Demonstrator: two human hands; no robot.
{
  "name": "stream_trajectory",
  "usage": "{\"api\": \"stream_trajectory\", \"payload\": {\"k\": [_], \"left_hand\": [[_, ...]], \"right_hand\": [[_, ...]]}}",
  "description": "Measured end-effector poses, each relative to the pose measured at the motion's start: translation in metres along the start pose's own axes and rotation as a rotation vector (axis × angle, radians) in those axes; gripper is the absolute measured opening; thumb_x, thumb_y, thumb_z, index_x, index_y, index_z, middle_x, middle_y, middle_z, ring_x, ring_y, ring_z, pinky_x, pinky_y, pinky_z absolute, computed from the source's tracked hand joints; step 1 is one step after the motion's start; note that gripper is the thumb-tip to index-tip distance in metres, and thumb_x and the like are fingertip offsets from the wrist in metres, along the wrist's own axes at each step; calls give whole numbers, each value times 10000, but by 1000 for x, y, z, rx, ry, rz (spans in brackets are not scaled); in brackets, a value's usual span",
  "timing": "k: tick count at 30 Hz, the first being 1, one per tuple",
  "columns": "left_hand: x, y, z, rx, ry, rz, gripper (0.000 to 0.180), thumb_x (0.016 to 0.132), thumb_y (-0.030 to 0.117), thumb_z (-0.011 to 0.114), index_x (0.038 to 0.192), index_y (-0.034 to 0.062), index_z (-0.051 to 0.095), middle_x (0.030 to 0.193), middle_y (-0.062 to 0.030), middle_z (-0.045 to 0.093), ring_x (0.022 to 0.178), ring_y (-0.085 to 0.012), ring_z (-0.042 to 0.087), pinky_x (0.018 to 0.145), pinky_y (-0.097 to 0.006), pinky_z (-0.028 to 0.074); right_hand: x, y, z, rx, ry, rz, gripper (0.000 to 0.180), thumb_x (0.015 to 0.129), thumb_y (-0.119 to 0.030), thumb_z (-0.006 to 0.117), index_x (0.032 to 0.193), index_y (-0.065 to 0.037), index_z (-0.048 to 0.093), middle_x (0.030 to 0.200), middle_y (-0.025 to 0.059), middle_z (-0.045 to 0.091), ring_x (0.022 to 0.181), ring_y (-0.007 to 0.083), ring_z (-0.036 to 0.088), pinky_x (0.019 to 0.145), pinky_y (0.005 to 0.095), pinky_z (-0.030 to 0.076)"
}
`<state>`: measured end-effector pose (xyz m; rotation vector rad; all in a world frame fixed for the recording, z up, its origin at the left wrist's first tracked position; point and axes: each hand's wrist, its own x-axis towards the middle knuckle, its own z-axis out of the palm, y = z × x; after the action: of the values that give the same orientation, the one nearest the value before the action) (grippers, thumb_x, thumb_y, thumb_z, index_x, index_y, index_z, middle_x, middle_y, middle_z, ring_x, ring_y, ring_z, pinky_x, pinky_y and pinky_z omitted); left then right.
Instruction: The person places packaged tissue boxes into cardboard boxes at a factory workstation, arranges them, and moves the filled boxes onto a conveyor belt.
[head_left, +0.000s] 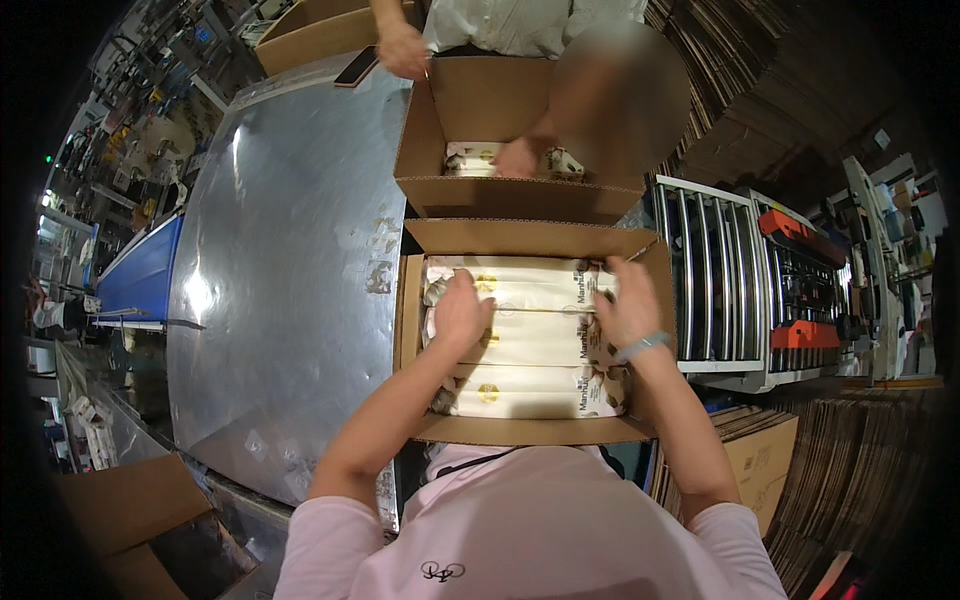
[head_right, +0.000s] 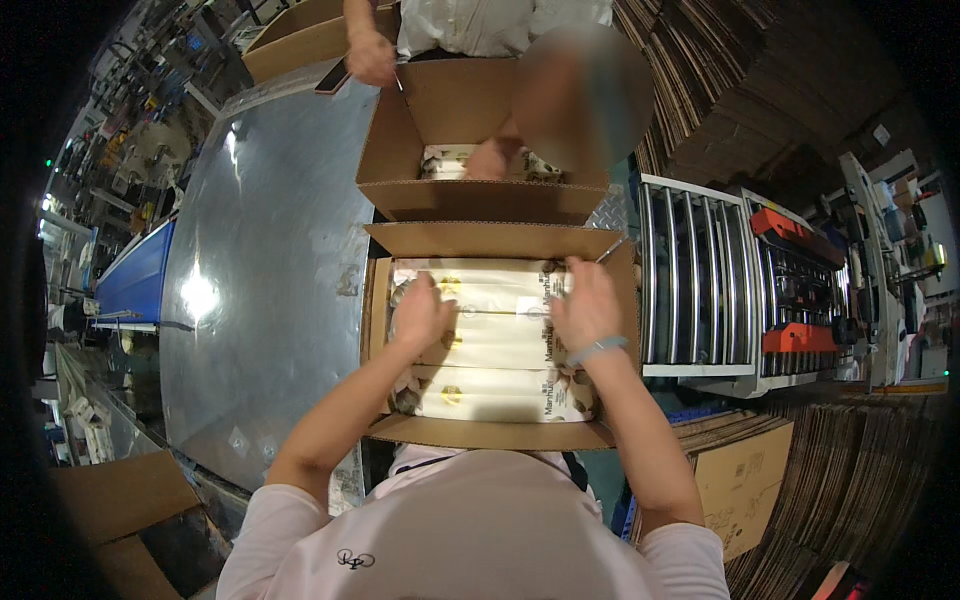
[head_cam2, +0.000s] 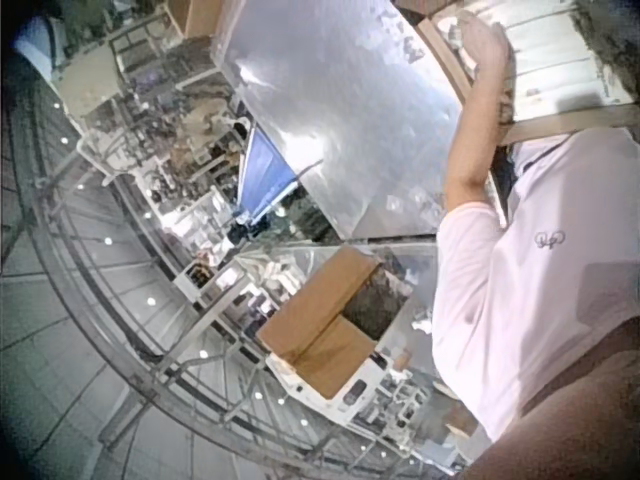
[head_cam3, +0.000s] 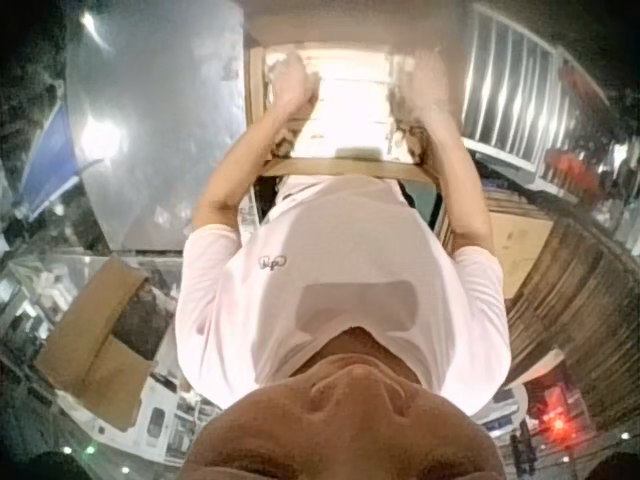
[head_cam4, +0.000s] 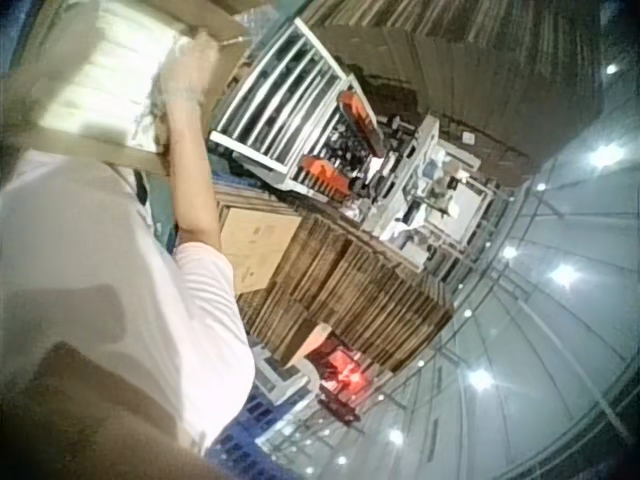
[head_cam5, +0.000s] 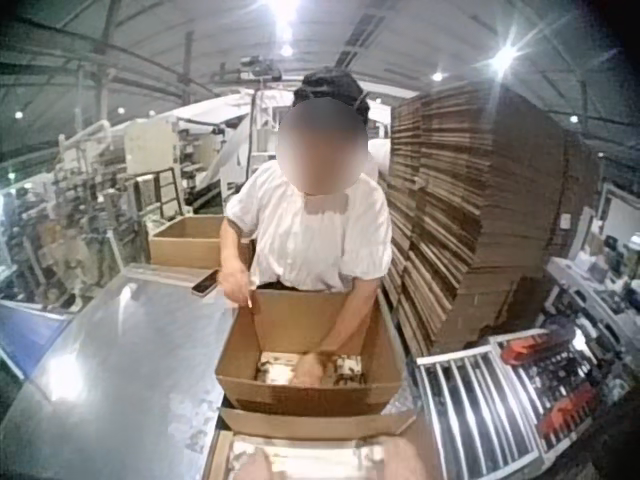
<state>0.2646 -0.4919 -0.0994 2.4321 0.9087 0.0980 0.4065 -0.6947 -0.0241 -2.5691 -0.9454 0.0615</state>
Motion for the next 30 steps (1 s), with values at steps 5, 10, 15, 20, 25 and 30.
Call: {"api": "stream_trajectory", "payload": {"k": [5, 10, 15, 20, 25, 30], "left_hand": [[-44, -65, -56, -79, 39, -28, 430, 795, 249, 644, 1064, -41, 475, 951, -247, 582, 868, -410, 573, 734, -451, 466], [-82, -36, -45, -116, -362, -244, 752, 807, 378, 614, 1330, -9, 237, 1078, -309, 548, 942, -463, 552, 810, -469, 445], [-110, -38, -3, -266, 16, 26, 648, 803, 350, 616, 1278, -12, 364, 1089, -275, 528, 984, -427, 523, 834, -460, 429], [-96, 7, 0, -90, 326, -25, 608, 773, 262, 652, 1234, -32, 386, 1099, -265, 473, 1019, -419, 460, 874, -450, 385], [-104, -38, 17, 3, 324, -319, 909, 748, 498, 630, 1327, -90, 250, 1283, -320, 391, 1178, -427, 419, 982, -458, 358], [-101, 2, -52, -902, -324, -184, 520, 843, 495, 547, 1171, 94, 589, 1131, -159, 610, 1064, -284, 576, 892, -325, 446]], "right_hand": [[-45, 65, -76, -224, -457, 325, 706, 737, -545, 616, 1067, 77, 567, 813, 254, 634, 743, 408, 617, 683, 463, 504], [-55, 91, -83, -290, -475, 242, 384, 808, -339, 577, 720, 26, 657, 723, 257, 618, 728, 393, 614, 690, 451, 504], [-52, 128, -103, -315, -364, 175, 388, 794, -323, 609, 696, 52, 644, 682, 263, 598, 693, 397, 605, 647, 463, 493], [-81, 219, -118, -353, -345, 202, 465, 798, -361, 600, 660, 82, 622, 646, 262, 587, 642, 400, 601, 578, 462, 481], [-97, 281, -89, -318, -355, 280, 392, 749, -365, 626, 834, 16, 651, 822, 260, 623, 783, 427, 597, 688, 479, 490], [-123, 222, -127, 672, -742, 285, 731, 834, -250, 643, 1392, -19, 232, 1092, 174, 594, 941, 315, 584, 759, 390, 504]]}}
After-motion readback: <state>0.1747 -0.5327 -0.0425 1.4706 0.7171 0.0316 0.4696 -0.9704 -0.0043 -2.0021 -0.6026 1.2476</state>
